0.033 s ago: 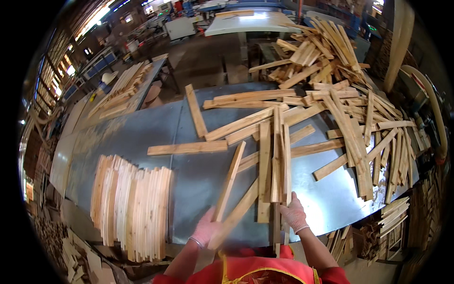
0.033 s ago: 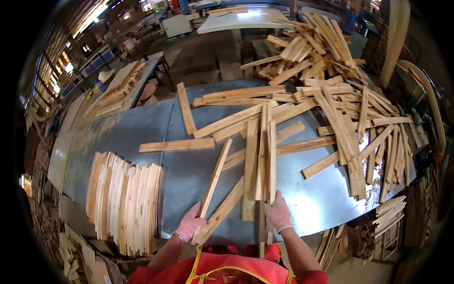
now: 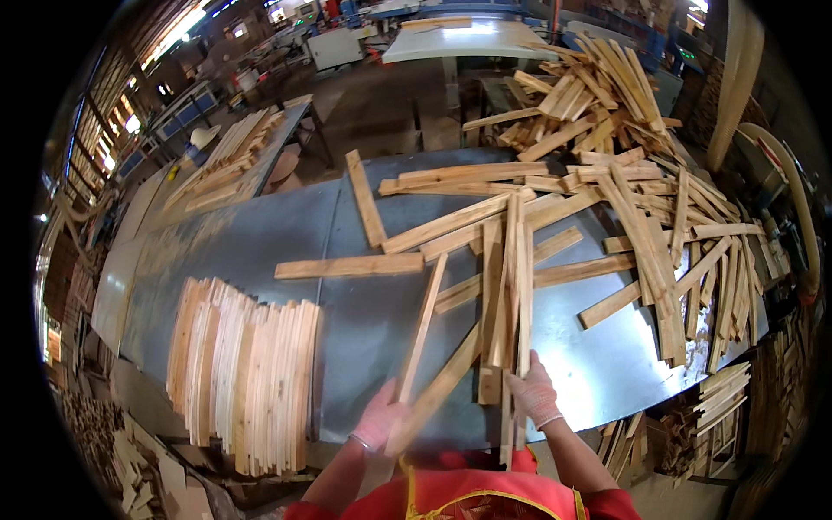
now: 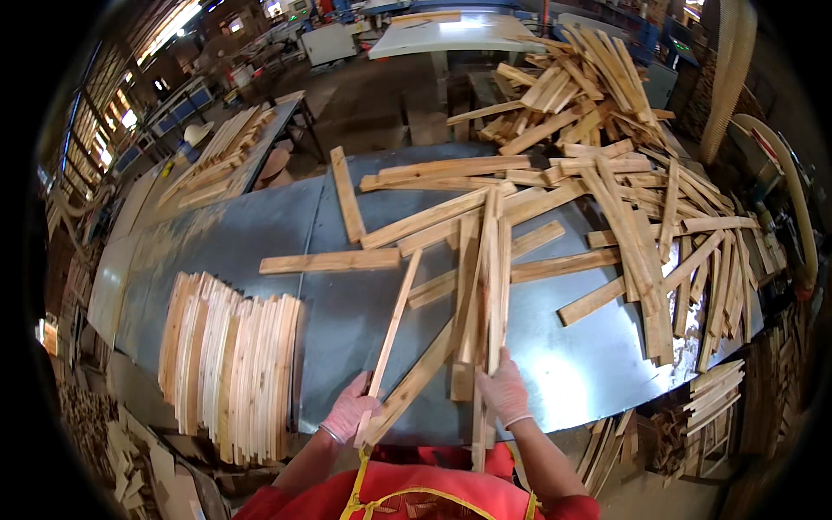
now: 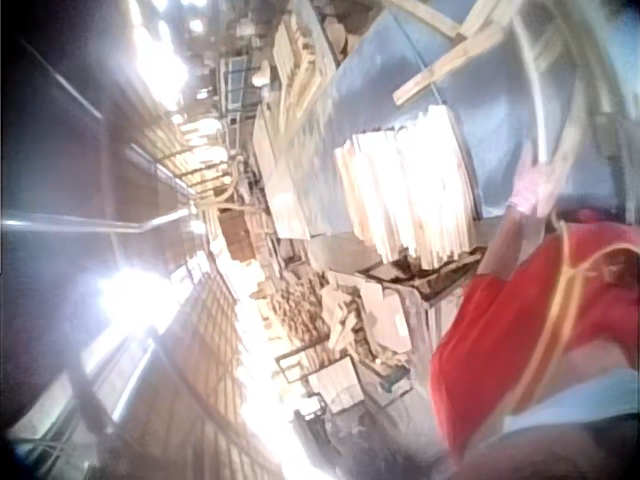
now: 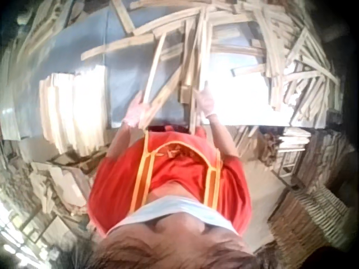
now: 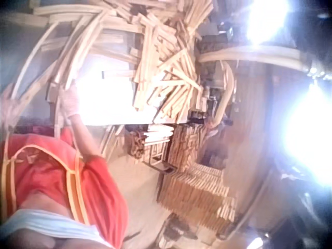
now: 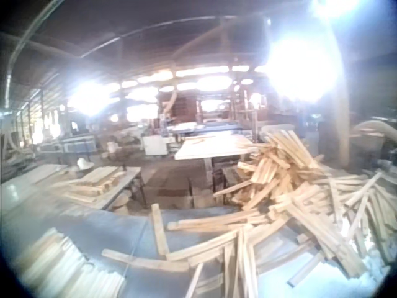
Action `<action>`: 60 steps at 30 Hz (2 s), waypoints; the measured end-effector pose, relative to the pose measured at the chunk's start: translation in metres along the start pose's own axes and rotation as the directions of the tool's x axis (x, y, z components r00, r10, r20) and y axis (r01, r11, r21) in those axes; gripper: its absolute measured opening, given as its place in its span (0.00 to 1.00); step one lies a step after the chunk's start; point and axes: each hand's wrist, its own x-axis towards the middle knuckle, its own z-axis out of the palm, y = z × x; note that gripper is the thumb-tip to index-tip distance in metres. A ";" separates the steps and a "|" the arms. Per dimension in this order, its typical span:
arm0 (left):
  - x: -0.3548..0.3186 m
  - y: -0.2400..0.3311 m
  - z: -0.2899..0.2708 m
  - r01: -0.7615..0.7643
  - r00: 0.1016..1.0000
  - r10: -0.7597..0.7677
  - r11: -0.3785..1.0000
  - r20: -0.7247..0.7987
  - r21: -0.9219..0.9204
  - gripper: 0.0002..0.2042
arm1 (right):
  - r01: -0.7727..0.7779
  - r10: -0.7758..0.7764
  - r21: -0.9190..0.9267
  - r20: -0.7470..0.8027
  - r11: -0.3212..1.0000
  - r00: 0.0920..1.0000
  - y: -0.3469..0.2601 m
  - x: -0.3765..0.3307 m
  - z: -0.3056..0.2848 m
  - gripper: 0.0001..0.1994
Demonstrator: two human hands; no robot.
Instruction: The person picks up individual wooden planks from a scattered pile on a metal table and places them into a neat, growing stack. The person handles the planks one by one, aligning them carefully to form a uniform pile.
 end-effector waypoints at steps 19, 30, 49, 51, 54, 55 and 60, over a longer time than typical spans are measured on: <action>-0.055 -0.067 -0.111 0.197 0.731 0.499 0.499 -0.466 0.844 0.37 | 0.094 -0.079 0.037 -0.298 0.995 0.951 0.052 0.138 0.005 0.45; -0.055 -0.094 -0.130 0.431 0.692 0.538 0.225 -0.480 0.874 0.42 | 0.250 -0.244 -0.002 -0.236 0.968 0.941 -0.058 0.143 0.028 0.44; 0.006 -0.033 -0.059 0.009 0.977 0.026 0.987 -0.214 0.163 0.30 | 0.672 -0.656 -0.270 0.162 0.689 0.738 -0.053 -0.050 0.116 0.34; -0.013 -0.036 -0.085 0.088 0.942 0.013 0.954 -0.334 0.286 0.29 | 0.475 -0.544 -0.362 -0.115 0.802 0.831 -0.025 -0.034 0.089 0.30; -0.043 0.000 -0.109 0.370 0.861 -0.036 0.729 -0.507 0.576 0.34 | 0.164 -0.283 -0.428 -0.232 0.889 0.931 0.023 -0.024 0.062 0.33; -0.044 0.000 -0.117 0.401 0.850 0.061 0.570 -0.523 0.717 0.36 | 0.113 -0.238 -0.445 -0.237 0.889 0.942 0.048 -0.026 0.065 0.35; -0.045 -0.038 -0.155 0.465 0.749 0.355 0.321 -0.560 0.825 0.40 | -0.042 0.026 -0.176 -0.089 0.984 0.996 0.029 -0.026 0.061 0.42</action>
